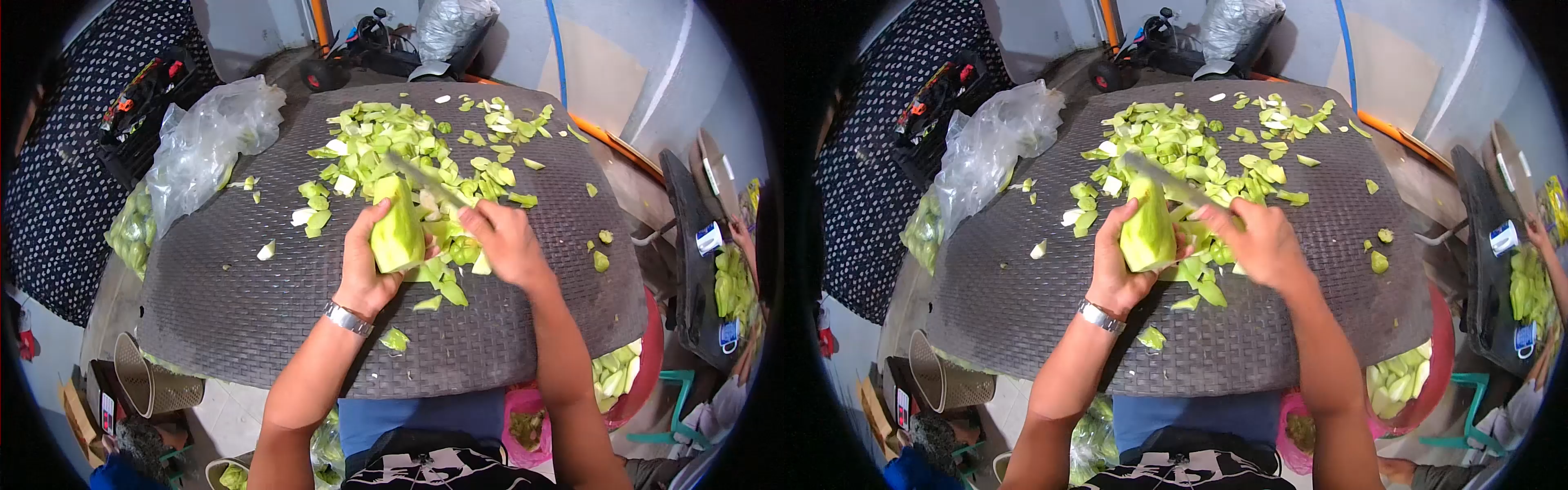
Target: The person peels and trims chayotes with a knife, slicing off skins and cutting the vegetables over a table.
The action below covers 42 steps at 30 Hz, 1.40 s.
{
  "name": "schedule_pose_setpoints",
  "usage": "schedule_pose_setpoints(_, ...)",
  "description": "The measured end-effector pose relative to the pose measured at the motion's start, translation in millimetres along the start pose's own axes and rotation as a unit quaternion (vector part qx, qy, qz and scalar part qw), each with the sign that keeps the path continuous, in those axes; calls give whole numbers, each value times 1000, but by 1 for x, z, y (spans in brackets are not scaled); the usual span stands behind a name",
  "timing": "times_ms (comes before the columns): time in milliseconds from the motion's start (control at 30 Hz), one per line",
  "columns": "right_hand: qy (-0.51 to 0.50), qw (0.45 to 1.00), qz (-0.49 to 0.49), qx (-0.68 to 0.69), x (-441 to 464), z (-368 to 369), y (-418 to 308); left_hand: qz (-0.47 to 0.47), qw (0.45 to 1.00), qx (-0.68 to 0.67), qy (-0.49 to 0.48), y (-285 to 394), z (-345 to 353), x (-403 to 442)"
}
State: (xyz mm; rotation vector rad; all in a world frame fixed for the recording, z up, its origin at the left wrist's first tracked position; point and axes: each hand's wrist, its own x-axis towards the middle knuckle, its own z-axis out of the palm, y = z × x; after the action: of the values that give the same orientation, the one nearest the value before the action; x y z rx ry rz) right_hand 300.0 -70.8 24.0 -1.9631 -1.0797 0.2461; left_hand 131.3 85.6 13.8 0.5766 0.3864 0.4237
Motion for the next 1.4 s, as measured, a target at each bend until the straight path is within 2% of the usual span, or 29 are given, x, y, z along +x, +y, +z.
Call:
schedule_pose_setpoints(67, 5, 992, -57, -114, -13, 5, -33, 17, 1000, 9, 8, -3, -5, 4)
schedule_pose_setpoints(133, -2, 982, -137, -132, -22, 15, -38, 28, 999, 18, 28, -4, -6, 5)
schedule_pose_setpoints(200, 15, 964, -222, -143, -27, 24, -43, 17, 1000, 15, 6, 0, -3, 1)
schedule_pose_setpoints(333, 18, 952, -259, -161, -30, 32, -43, 5, 999, -26, -44, 5, 16, -10)
schedule_pose_setpoints(567, 20, 955, -249, -161, -31, 33, -43, -11, 996, -57, -72, -5, 13, -9)
schedule_pose_setpoints(733, 44, 954, -249, -164, -28, 34, -40, 50, 998, -16, -47, -11, 9, -9)
schedule_pose_setpoints(867, 33, 963, -208, -171, -22, 27, -35, 74, 997, 16, -16, -7, 18, -15)
schedule_pose_setpoints(967, 72, 946, -258, -184, -24, 29, -38, 93, 995, 30, -22, -10, 16, -13)
schedule_pose_setpoints(1067, 67, 945, -254, -196, -23, 25, -36, 121, 991, 50, -6, -12, 19, -15)
schedule_pose_setpoints(1200, 49, 957, -200, -206, -19, 19, -31, 106, 994, 35, 20, -9, 9, -10)
schedule_pose_setpoints(1300, 102, 939, -260, -202, -20, 25, -36, 130, 991, 44, 7, -14, 14, -11)
schedule_pose_setpoints(1400, 90, 943, -231, -221, -19, 20, -33, 102, 994, 41, 29, -14, 9, -11)
